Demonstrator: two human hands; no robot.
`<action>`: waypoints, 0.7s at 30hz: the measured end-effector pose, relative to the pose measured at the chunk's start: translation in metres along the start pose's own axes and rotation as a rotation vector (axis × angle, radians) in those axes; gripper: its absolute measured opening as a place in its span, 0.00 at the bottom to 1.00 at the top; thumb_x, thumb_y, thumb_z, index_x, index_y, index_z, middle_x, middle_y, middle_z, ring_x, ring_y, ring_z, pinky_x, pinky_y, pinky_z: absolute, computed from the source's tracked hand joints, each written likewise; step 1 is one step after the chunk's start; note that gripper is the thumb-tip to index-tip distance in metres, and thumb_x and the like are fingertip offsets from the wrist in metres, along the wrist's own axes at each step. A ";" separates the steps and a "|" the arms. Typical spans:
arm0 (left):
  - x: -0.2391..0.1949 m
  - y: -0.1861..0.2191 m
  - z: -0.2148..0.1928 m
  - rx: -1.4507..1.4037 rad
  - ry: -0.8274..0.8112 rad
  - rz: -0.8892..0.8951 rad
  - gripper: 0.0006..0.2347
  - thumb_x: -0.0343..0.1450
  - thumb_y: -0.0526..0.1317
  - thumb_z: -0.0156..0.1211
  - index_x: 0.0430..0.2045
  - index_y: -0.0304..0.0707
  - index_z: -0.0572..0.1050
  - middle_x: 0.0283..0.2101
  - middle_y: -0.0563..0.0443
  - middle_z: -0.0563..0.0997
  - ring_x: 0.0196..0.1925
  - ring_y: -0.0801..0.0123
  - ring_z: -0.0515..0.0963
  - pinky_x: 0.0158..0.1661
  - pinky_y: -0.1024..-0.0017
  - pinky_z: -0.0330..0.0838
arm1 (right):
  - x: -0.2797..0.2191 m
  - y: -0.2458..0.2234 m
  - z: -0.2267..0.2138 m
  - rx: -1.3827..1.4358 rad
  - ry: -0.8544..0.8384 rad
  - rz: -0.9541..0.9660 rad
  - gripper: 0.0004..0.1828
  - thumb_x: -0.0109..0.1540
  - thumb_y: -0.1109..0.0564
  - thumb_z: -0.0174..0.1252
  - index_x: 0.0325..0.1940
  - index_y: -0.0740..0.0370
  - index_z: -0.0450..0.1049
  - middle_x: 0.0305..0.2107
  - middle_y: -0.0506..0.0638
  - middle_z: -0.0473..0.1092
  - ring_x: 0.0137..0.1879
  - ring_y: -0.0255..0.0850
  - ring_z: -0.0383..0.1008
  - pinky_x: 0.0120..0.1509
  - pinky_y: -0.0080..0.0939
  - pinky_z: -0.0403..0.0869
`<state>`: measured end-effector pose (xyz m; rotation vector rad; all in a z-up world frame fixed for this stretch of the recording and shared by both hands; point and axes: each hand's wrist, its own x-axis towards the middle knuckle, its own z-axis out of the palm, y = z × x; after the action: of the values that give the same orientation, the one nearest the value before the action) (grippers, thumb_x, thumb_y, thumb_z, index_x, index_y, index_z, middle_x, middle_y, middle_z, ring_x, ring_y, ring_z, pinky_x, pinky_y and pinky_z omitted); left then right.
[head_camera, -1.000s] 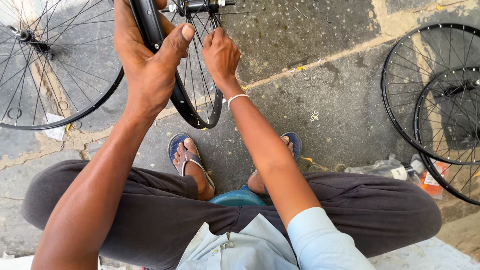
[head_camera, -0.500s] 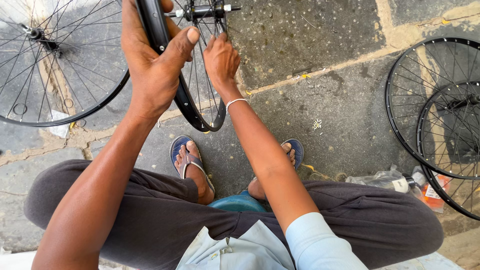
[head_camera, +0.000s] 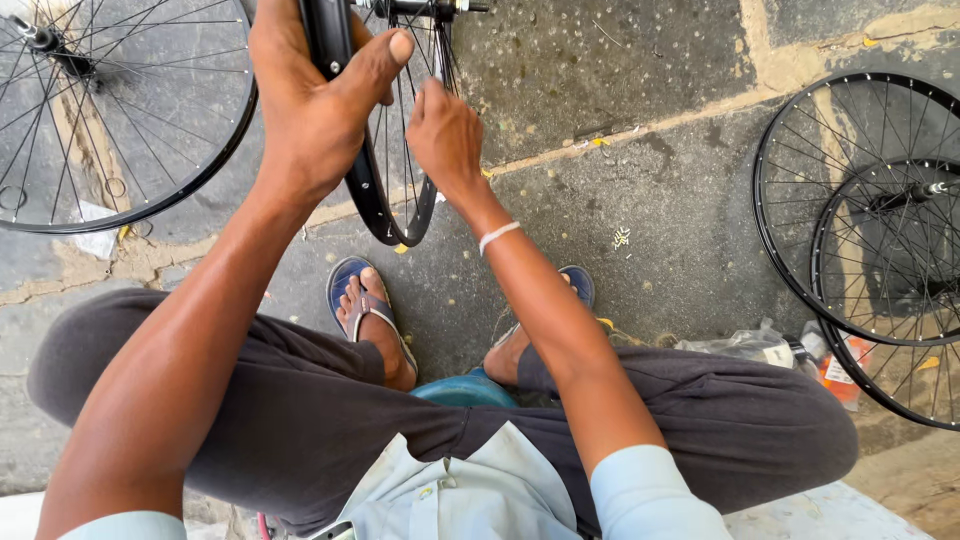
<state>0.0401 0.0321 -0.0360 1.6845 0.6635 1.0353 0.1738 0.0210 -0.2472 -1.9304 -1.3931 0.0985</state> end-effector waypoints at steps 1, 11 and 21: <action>-0.001 -0.001 0.004 -0.023 0.003 0.005 0.16 0.80 0.33 0.72 0.51 0.32 0.65 0.30 0.54 0.75 0.29 0.78 0.77 0.31 0.78 0.72 | 0.007 -0.001 0.003 -0.017 -0.020 0.050 0.09 0.65 0.55 0.52 0.38 0.65 0.71 0.24 0.62 0.76 0.33 0.60 0.78 0.37 0.62 0.74; -0.014 0.000 0.009 -0.079 -0.028 0.056 0.16 0.81 0.33 0.70 0.51 0.32 0.64 0.32 0.54 0.75 0.30 0.79 0.76 0.33 0.79 0.73 | 0.049 0.022 0.051 -0.142 0.128 0.244 0.20 0.69 0.48 0.48 0.31 0.63 0.73 0.27 0.61 0.76 0.34 0.60 0.79 0.37 0.60 0.75; -0.012 0.000 -0.001 -0.086 -0.023 0.007 0.16 0.78 0.34 0.70 0.53 0.31 0.66 0.33 0.55 0.76 0.29 0.78 0.77 0.32 0.78 0.74 | 0.013 -0.001 -0.015 -0.138 0.053 0.126 0.14 0.68 0.50 0.51 0.34 0.59 0.73 0.16 0.47 0.70 0.22 0.40 0.71 0.31 0.49 0.71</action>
<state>0.0331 0.0230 -0.0397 1.6233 0.5906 1.0338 0.1854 0.0245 -0.2315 -2.1193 -1.2715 0.0109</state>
